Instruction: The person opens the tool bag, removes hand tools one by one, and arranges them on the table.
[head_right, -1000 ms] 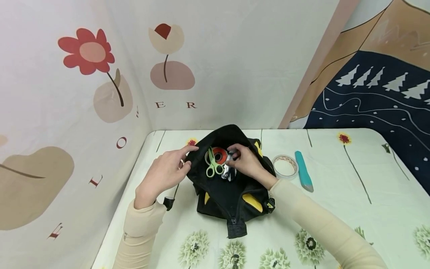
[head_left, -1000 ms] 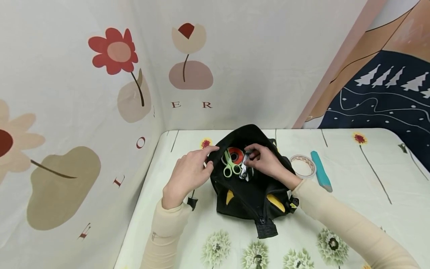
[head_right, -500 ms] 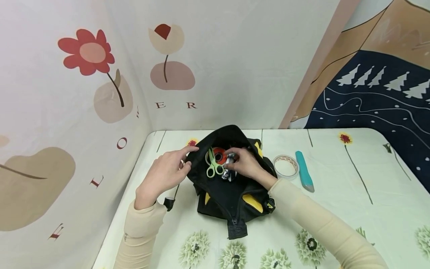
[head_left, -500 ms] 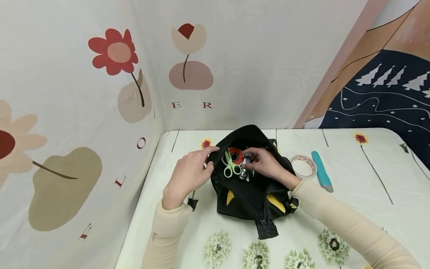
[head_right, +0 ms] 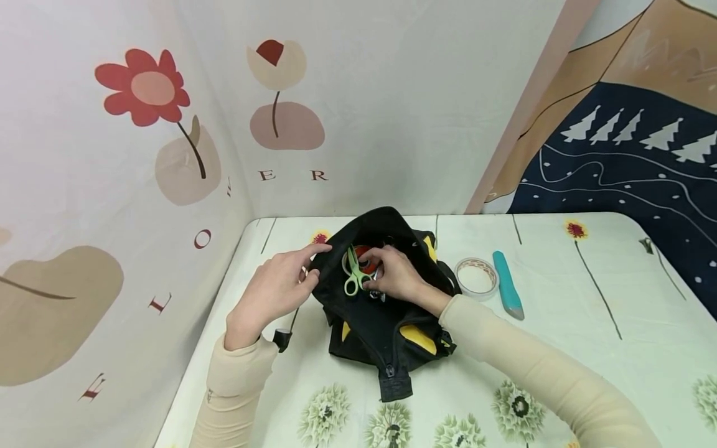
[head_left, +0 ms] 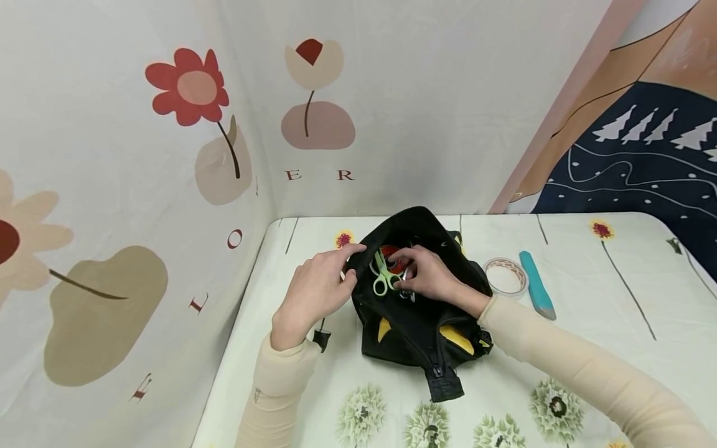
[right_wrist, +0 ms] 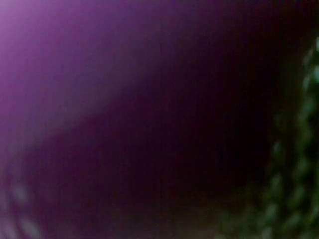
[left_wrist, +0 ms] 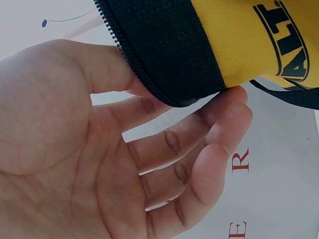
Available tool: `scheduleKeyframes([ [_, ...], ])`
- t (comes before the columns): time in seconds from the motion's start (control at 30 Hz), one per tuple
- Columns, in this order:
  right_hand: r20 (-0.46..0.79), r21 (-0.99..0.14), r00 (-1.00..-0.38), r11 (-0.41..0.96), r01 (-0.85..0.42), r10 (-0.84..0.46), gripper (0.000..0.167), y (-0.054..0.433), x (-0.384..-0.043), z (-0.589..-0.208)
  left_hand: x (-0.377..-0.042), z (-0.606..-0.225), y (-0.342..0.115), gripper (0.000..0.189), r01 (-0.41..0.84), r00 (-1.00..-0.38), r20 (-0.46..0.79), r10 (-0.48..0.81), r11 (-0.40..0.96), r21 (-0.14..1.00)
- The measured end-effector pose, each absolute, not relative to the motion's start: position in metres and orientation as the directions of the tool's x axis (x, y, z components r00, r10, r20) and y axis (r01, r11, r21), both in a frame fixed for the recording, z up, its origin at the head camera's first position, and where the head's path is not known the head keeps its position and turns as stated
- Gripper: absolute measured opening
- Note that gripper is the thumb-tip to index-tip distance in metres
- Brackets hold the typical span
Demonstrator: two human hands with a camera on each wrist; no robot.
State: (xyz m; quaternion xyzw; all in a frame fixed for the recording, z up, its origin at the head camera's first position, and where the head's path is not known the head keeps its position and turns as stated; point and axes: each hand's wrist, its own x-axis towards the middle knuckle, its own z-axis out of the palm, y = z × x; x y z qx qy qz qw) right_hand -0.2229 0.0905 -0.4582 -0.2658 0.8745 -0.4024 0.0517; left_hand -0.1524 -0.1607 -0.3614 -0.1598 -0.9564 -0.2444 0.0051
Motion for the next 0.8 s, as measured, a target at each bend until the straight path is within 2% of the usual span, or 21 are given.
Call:
scheduleKeyframes([
  [0.33, 0.102, -0.69, -0.83, 0.562, -0.456, -0.548, 0.055, 0.0826, -0.2257, -0.4616, -0.152, -0.3619, -0.1607, 0.049, 0.315, -0.947, 0.096, 0.307, 0.827, 0.466],
  [0.57, 0.101, -0.656, -0.814, 0.577, -0.487, -0.572, 0.05, 0.0812, -0.2272, -0.465, -0.1517, -0.3619, -0.1595, 0.049, 0.318, -0.946, 0.097, 0.309, 0.824, 0.469],
  [0.8, 0.093, -0.663, -0.827, 0.586, -0.467, -0.554, 0.047, 0.0815, -0.2266, -0.4649, -0.1508, -0.3614, -0.1596, 0.049, 0.317, -0.946, 0.098, 0.308, 0.827, 0.463],
])
